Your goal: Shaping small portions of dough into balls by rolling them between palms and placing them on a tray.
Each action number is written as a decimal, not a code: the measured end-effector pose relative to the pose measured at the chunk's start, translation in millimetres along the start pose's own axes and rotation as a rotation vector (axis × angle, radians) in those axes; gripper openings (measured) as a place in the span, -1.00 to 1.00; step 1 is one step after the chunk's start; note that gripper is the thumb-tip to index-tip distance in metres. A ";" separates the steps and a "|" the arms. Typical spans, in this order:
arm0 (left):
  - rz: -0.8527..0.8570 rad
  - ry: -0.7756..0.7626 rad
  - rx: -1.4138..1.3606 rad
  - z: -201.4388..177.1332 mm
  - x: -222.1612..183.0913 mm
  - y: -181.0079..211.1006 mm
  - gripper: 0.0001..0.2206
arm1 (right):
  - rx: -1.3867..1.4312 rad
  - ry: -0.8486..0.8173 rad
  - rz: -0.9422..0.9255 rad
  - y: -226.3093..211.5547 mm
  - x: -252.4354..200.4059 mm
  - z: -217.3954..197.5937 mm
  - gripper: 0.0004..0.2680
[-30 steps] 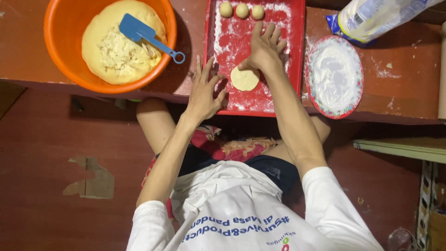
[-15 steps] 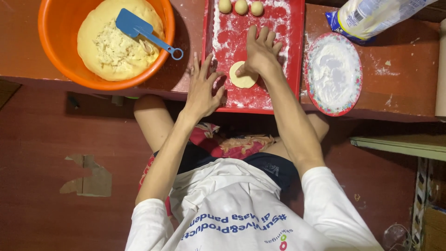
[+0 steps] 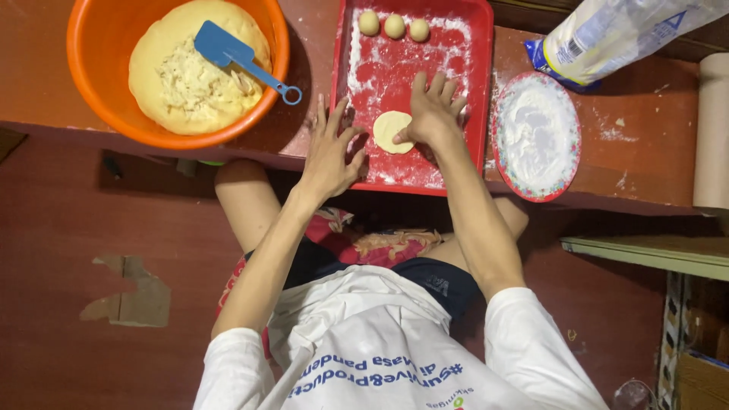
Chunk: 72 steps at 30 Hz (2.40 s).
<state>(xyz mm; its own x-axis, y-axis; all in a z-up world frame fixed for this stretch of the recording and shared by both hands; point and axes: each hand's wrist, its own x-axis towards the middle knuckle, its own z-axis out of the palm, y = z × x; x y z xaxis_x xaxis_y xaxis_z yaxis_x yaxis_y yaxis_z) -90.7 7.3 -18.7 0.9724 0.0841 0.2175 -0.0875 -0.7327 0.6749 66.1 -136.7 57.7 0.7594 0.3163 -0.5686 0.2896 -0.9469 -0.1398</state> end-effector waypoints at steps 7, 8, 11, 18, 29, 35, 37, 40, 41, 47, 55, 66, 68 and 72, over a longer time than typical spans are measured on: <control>-0.056 0.012 0.137 7.0 -4.3 -2.9 -0.67 | -0.022 0.157 -0.114 22.4 4.9 22.7 -0.09; -0.057 0.011 0.137 6.2 -4.0 -2.2 -0.67 | -0.022 0.156 -0.114 22.6 2.8 18.8 -0.09; -0.054 0.004 0.132 7.0 -4.6 1.0 -0.67 | 0.005 0.169 -0.130 28.2 4.0 20.8 -0.12; -0.059 0.019 0.142 9.5 -2.9 -4.4 -0.66 | -0.082 0.162 -0.147 25.3 20.2 34.9 -0.06; -0.080 0.017 0.147 9.9 -4.4 -4.6 -0.66 | -0.043 0.136 -0.186 13.7 27.2 39.6 -0.03; -0.061 0.023 0.148 11.2 -4.6 -7.9 -0.64 | -0.149 0.162 -0.174 -7.0 20.0 34.6 -0.02; -0.056 0.026 0.134 13.3 -4.4 -6.9 -0.65 | -0.112 0.145 -0.187 -7.1 28.4 44.6 -0.04; -0.050 0.040 0.153 4.0 -4.8 2.5 -0.66 | -0.134 0.131 -0.186 -8.9 34.6 46.5 -0.03; -0.049 0.043 0.159 3.8 -2.7 -1.1 -0.66 | -0.133 0.135 -0.191 -11.9 36.0 42.6 -0.03; -0.048 -0.024 0.029 0.1 -2.7 5.6 -0.71 | -0.142 -0.053 -0.086 -26.5 14.2 8.8 0.04; -0.019 0.013 0.042 6.1 -2.5 -2.8 -0.69 | -0.060 0.082 -0.068 -24.0 33.1 8.0 -0.23; -0.030 -0.001 0.021 -1.2 -2.3 3.9 -0.69 | 0.070 0.018 0.075 -18.4 9.4 -20.2 -0.01; -0.044 -0.006 0.011 0.8 -4.8 2.6 -0.69 | 0.046 0.058 0.073 -6.5 20.3 -13.4 -0.02; -0.001 0.022 0.017 2.1 -2.9 0.6 -0.68 | -0.042 0.084 0.005 17.3 36.0 -6.1 0.03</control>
<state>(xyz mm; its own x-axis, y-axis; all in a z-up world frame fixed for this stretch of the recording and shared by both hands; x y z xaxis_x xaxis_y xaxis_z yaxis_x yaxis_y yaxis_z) -93.1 5.1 -20.3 0.9675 0.0995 0.2325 -0.0829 -0.7437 0.6633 102.0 -141.3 39.8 0.8067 0.3168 -0.4989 0.3086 -0.9458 -0.1016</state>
